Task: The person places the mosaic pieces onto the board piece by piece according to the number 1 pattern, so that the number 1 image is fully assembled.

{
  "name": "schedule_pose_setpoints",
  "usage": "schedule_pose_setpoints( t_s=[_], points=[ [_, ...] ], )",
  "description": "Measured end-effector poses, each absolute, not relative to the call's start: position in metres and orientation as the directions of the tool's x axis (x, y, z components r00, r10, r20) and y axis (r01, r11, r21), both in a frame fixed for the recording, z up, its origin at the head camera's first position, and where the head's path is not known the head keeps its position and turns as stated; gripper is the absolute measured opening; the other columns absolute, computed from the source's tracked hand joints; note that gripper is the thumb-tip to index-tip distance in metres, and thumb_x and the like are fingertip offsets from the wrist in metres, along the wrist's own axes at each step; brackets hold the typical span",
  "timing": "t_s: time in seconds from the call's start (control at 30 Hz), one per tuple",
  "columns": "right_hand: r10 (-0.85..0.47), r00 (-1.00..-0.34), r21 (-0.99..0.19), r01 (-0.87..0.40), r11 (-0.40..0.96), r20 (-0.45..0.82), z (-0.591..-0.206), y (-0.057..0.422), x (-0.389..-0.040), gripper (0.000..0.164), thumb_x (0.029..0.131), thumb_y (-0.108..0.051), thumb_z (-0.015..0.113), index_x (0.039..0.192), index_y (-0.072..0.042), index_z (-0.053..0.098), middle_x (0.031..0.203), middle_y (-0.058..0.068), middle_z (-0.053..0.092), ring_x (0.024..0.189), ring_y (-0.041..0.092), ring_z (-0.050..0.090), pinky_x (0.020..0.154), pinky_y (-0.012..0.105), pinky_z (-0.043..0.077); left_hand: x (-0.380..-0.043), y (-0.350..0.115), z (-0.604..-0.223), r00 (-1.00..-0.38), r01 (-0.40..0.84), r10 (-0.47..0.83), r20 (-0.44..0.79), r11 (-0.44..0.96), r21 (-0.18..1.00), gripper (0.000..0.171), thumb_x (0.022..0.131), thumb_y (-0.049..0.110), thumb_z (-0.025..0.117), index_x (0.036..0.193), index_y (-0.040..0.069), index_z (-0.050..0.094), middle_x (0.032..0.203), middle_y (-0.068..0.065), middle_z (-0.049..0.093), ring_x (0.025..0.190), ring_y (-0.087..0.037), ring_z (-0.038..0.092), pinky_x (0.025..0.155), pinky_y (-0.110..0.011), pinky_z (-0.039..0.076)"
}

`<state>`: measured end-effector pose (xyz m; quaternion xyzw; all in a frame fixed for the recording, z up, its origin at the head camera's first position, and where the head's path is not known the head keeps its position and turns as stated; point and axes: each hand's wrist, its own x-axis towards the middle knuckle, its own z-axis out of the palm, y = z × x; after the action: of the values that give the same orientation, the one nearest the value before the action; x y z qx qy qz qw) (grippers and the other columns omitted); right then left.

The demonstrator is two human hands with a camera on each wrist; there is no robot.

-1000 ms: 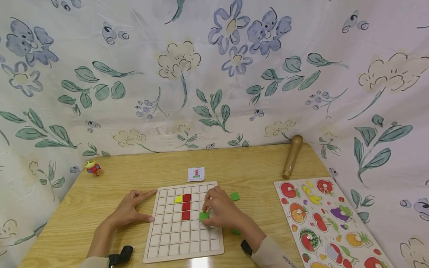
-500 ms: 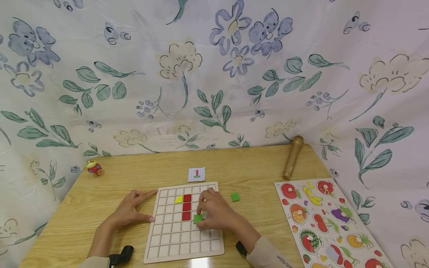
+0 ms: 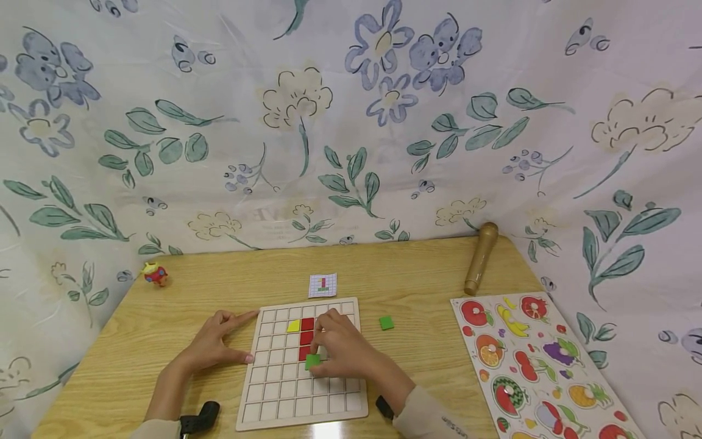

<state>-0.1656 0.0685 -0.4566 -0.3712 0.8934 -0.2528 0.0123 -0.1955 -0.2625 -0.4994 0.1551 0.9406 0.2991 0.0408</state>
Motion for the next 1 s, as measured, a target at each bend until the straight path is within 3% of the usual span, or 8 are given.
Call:
schedule_pose_setpoints(
  t_s=[0.43,0.67,1.0],
  points=[
    [-0.693,-0.703,-0.409,-0.685,0.603,0.156,-0.462,0.058,-0.165,0.021,0.076,-0.035,0.083,0.085,-0.019,0.073,0.107,-0.006,0.053,0.107,0.010,0.041,0.099,0.032,0.037,-0.194,-0.262,-0.498,-0.948,0.268,0.317,0.016,0.774,0.574,0.092,0.062,0.050,0.090,0.143,0.024,0.055,0.095,-0.003,0.032,0.087,-0.020,0.030,0.073,-0.033,0.024],
    [-0.706,-0.690,-0.382,-0.703,0.600,0.161,-0.462,0.049,-0.164,0.018,0.075,-0.034,0.081,0.081,-0.019,0.073,0.100,-0.008,0.051,0.101,0.009,0.040,0.089,0.025,0.037,-0.195,-0.263,-0.498,-0.950,0.268,0.312,0.019,0.782,0.563,0.092,0.062,0.051,0.090,0.143,0.025,0.055,0.096,-0.003,0.034,0.087,-0.019,0.031,0.073,-0.033,0.024],
    [-0.713,-0.684,-0.351,-0.712,0.607,0.154,-0.459,0.039,-0.163,0.021,0.077,-0.037,0.082,0.082,-0.020,0.071,0.099,-0.009,0.049,0.099,0.009,0.040,0.091,0.025,0.037,-0.195,-0.263,-0.497,-0.951,0.260,0.308,0.011,0.785,0.562,0.092,0.062,0.052,0.089,0.143,0.026,0.055,0.097,-0.003,0.034,0.088,-0.020,0.031,0.073,-0.035,0.025]
  ],
)
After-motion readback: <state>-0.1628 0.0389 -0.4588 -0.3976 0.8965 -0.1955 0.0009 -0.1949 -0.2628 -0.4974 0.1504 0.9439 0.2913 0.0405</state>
